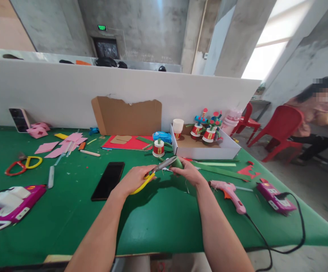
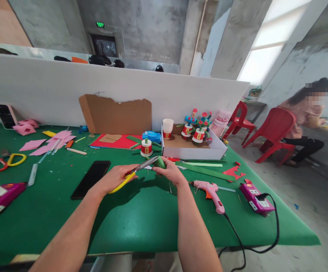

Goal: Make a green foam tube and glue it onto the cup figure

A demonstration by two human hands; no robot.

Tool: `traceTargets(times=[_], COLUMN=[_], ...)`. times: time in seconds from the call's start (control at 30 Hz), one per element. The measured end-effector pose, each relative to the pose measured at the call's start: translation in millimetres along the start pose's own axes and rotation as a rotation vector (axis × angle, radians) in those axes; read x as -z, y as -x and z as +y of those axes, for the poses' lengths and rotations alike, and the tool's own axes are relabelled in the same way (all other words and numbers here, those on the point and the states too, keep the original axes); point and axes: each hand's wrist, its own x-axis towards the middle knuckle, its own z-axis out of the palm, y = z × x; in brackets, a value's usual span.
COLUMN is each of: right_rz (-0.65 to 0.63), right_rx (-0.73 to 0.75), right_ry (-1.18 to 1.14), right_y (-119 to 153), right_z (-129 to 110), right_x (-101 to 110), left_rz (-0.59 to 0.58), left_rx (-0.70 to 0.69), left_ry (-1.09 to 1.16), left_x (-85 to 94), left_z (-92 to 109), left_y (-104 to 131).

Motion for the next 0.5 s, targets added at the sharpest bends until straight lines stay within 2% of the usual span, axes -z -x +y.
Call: traceTargets(times=[0.5], right_rz=[-0.001], right_rx=[0.005], right_ry=[0.02], right_y=[-0.6], right_z=[1.1], right_x=[1.1], left_rz=[-0.047], left_rx=[0.014], left_ry=[-0.072], left_x=[1.8], left_z=[1.5], left_y=[-0.2])
